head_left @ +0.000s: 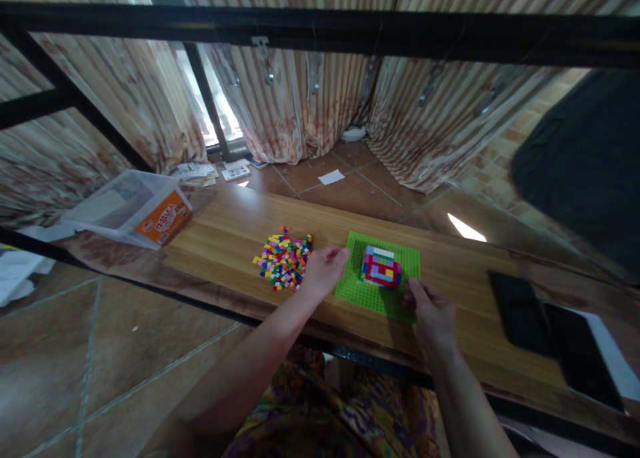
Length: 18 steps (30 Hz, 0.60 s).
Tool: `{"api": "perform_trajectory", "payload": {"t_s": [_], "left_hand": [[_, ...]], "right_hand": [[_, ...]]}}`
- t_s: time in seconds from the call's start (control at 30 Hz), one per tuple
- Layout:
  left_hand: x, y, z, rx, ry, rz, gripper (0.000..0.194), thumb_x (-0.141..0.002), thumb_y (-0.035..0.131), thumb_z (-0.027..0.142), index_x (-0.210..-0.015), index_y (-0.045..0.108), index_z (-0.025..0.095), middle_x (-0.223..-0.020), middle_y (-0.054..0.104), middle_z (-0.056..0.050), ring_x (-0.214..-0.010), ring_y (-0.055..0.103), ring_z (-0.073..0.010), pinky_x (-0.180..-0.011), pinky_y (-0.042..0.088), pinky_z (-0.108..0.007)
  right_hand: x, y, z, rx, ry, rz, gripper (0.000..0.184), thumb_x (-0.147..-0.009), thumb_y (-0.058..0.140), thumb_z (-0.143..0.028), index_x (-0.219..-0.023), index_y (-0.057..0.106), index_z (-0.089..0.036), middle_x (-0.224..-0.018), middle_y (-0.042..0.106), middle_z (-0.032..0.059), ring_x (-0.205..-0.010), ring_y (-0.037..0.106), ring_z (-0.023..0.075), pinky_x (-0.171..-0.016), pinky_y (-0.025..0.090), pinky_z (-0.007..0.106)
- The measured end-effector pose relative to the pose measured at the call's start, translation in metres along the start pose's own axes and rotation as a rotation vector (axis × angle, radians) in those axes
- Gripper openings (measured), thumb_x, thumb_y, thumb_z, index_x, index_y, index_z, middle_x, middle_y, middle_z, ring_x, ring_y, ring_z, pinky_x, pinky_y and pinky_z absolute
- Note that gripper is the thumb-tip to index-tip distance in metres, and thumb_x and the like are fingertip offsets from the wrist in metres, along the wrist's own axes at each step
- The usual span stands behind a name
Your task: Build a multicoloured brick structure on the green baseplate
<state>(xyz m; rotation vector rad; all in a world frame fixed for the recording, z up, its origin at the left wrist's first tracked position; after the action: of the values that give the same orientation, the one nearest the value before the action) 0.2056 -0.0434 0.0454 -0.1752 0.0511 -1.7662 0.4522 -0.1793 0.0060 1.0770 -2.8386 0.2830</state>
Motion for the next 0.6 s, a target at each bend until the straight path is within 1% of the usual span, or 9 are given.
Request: {"api": "perform_trajectory", "payload": {"t_s": [0.07, 0.13, 0.17, 0.27, 0.33, 0.37, 0.43, 0.5, 0.6], "left_hand": [[0.005, -0.037, 0.004, 0.036, 0.028, 0.066, 0.029, -0.080, 0.056, 0.041, -0.081, 0.069, 0.015, -0.061, 0.062, 0.001, -0.052, 0.055, -0.0096, -0.053, 0.045, -0.020], [0.010, -0.085, 0.002, 0.029, 0.040, 0.193, 0.030, -0.078, 0.058, 0.040, -0.087, 0.070, 0.015, -0.063, 0.063, 0.002, -0.054, 0.055, -0.0094, -0.053, 0.044, -0.020], [0.012, -0.110, -0.002, 0.005, 0.042, 0.257, 0.030, -0.078, 0.057, 0.040, -0.086, 0.070, 0.014, -0.063, 0.062, 0.002, -0.053, 0.054, -0.0094, -0.053, 0.043, -0.020], [0.020, -0.176, -0.019, -0.112, 0.035, 0.457, 0.028, -0.077, 0.057, 0.037, -0.085, 0.071, 0.014, -0.067, 0.065, 0.000, -0.058, 0.057, -0.0116, -0.056, 0.044, -0.021], [0.027, -0.207, -0.032, -0.223, 0.024, 0.567, 0.027, -0.078, 0.055, 0.034, -0.088, 0.070, 0.014, -0.073, 0.068, -0.003, -0.066, 0.061, -0.0145, -0.061, 0.047, -0.024], [0.030, -0.216, -0.037, -0.272, 0.015, 0.603, 0.027, -0.079, 0.054, 0.033, -0.090, 0.070, 0.014, -0.077, 0.069, -0.004, -0.070, 0.062, -0.0159, -0.065, 0.048, -0.025], [0.034, -0.224, -0.046, -0.353, 0.000, 0.641, 0.026, -0.081, 0.053, 0.030, -0.093, 0.069, 0.015, -0.083, 0.070, -0.006, -0.078, 0.064, -0.0180, -0.074, 0.050, -0.029], [0.035, -0.223, -0.049, -0.418, 0.008, 0.655, 0.025, -0.083, 0.052, 0.028, -0.097, 0.068, 0.015, -0.088, 0.070, -0.007, -0.083, 0.064, -0.0194, -0.080, 0.050, -0.032], [0.032, -0.213, -0.041, -0.518, 0.092, 0.658, 0.023, -0.085, 0.049, 0.023, -0.099, 0.066, 0.015, -0.094, 0.068, -0.009, -0.087, 0.064, -0.0203, -0.083, 0.050, -0.034]], "right_hand": [[0.012, -0.006, -0.003, 0.072, -0.052, 0.031, 0.043, -0.069, 0.070, -0.053, -0.084, 0.070, -0.013, -0.060, 0.062, 0.0005, -0.051, 0.052, 0.0113, -0.049, 0.042, 0.024], [0.028, 0.000, -0.008, 0.143, -0.117, 0.004, 0.040, -0.073, 0.067, -0.052, -0.086, 0.071, -0.014, -0.064, 0.064, 0.0015, -0.054, 0.053, 0.0124, -0.053, 0.042, 0.024], [0.037, 0.007, -0.012, 0.168, -0.155, -0.027, 0.038, -0.074, 0.066, -0.050, -0.087, 0.071, -0.015, -0.068, 0.066, 0.0024, -0.058, 0.055, 0.0135, -0.056, 0.044, 0.025], [0.065, 0.040, -0.023, 0.240, -0.268, -0.171, 0.032, -0.078, 0.063, -0.046, -0.088, 0.071, -0.017, -0.084, 0.071, 0.0056, -0.075, 0.063, 0.0181, -0.071, 0.048, 0.030], [0.083, 0.071, -0.029, 0.294, -0.326, -0.298, 0.028, -0.081, 0.060, -0.044, -0.088, 0.071, -0.019, -0.091, 0.071, 0.0061, -0.084, 0.065, 0.0198, -0.077, 0.049, 0.032], [0.091, 0.086, -0.031, 0.320, -0.351, -0.359, 0.027, -0.082, 0.058, -0.043, -0.089, 0.071, -0.020, -0.093, 0.071, 0.0061, -0.086, 0.065, 0.0199, -0.078, 0.049, 0.032], [0.106, 0.113, -0.034, 0.370, -0.398, -0.462, 0.025, -0.084, 0.055, -0.041, -0.089, 0.070, -0.020, -0.093, 0.070, 0.0059, -0.085, 0.065, 0.0194, -0.077, 0.049, 0.031], [0.116, 0.134, -0.036, 0.417, -0.449, -0.530, 0.024, -0.085, 0.054, -0.038, -0.092, 0.069, -0.021, -0.091, 0.069, 0.0053, -0.083, 0.064, 0.0184, -0.074, 0.049, 0.030], [0.126, 0.157, -0.039, 0.483, -0.527, -0.576, 0.022, -0.086, 0.055, -0.035, -0.095, 0.068, -0.021, -0.087, 0.068, 0.0038, -0.078, 0.063, 0.0168, -0.071, 0.049, 0.028]]}}
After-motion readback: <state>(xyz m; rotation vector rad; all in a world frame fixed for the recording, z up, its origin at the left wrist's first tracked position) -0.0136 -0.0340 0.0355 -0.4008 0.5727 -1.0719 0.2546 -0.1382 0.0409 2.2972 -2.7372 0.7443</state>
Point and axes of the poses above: each hand's wrist, its own x-axis away from the middle knuckle, its own y-axis out of the palm, z = x × y, the point moved 10 cm from there along -x, towards the middle knuckle
